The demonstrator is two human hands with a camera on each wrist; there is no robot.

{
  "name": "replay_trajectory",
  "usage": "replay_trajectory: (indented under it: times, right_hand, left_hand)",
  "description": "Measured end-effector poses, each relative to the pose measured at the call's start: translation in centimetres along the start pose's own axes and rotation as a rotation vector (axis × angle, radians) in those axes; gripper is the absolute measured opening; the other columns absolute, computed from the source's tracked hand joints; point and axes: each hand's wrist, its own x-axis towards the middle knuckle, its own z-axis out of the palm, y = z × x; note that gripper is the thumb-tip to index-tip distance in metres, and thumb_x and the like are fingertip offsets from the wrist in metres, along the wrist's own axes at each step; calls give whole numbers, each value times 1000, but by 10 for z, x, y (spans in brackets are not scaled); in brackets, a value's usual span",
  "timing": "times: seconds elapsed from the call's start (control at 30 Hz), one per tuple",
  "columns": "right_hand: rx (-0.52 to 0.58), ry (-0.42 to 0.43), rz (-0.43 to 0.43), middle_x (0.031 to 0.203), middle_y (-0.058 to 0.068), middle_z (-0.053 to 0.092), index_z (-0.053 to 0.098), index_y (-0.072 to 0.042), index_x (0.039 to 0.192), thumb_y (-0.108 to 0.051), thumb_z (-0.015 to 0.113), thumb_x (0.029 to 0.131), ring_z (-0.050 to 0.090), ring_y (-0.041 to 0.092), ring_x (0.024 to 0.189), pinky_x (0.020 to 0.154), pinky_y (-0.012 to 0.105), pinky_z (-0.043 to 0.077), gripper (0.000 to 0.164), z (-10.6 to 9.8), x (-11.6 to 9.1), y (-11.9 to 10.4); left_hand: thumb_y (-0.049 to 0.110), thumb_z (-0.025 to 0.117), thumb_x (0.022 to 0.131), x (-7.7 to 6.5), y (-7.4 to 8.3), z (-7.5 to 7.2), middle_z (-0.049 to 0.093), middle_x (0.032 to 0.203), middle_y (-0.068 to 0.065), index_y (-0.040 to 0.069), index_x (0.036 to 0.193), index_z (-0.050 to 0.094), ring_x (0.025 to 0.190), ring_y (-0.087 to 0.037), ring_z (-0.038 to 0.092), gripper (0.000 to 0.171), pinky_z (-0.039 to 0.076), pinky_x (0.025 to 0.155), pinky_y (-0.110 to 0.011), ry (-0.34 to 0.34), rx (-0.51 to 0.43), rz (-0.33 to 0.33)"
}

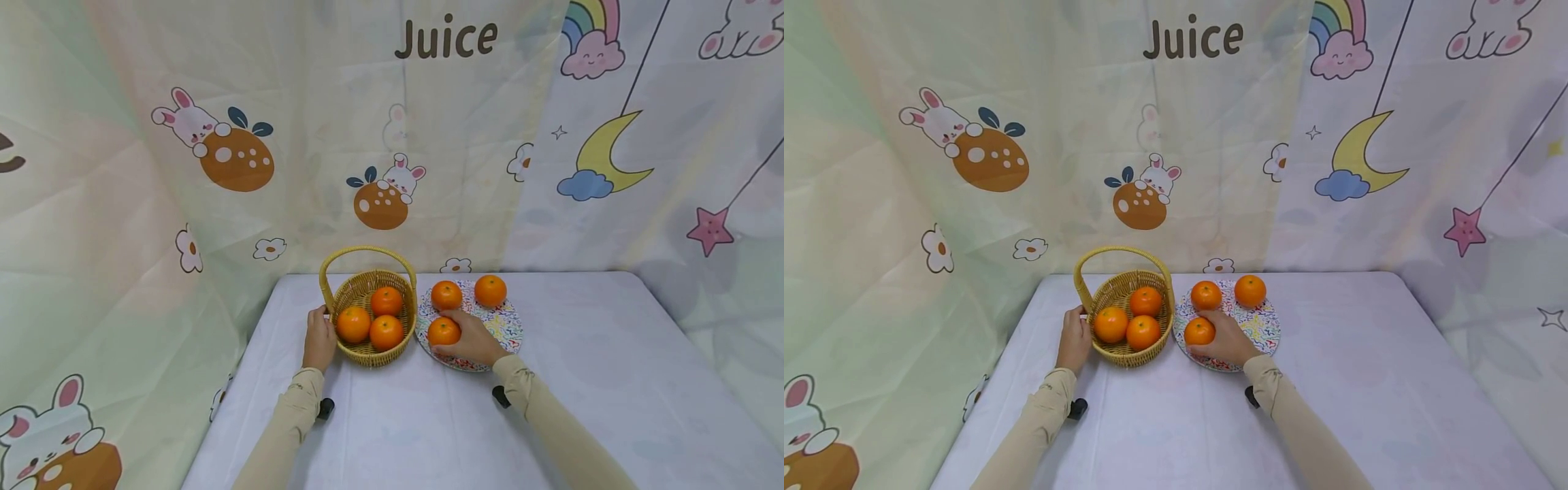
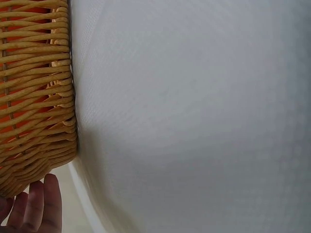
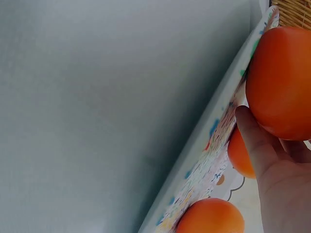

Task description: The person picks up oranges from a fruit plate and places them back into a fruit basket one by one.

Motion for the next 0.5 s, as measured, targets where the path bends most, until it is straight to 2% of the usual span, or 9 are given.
replay_trajectory:
  times: [0.23, 0.5]
  right_hand:
    - [6, 11, 7, 128, 3, 57, 52, -9, 138, -49, 82, 73, 55, 23, 108, 91, 48, 48, 82, 1, 0, -1]
    - [1, 46, -56, 125, 0, 58, 54, -13, 137, -47, 83, 73, 57, 19, 104, 89, 44, 50, 78, -7, 1, -8]
  left_hand:
    - [0, 37, 100, 0, 1, -1, 44, 121, -24, -8, 131, 44, 101, -34, 52, 33, 45, 88, -46, 2, -10, -13]
    - [-3, 38, 98, 1, -3, 1, 45, 117, -25, -9, 129, 45, 97, -34, 52, 32, 46, 85, -46, 26, -1, 39]
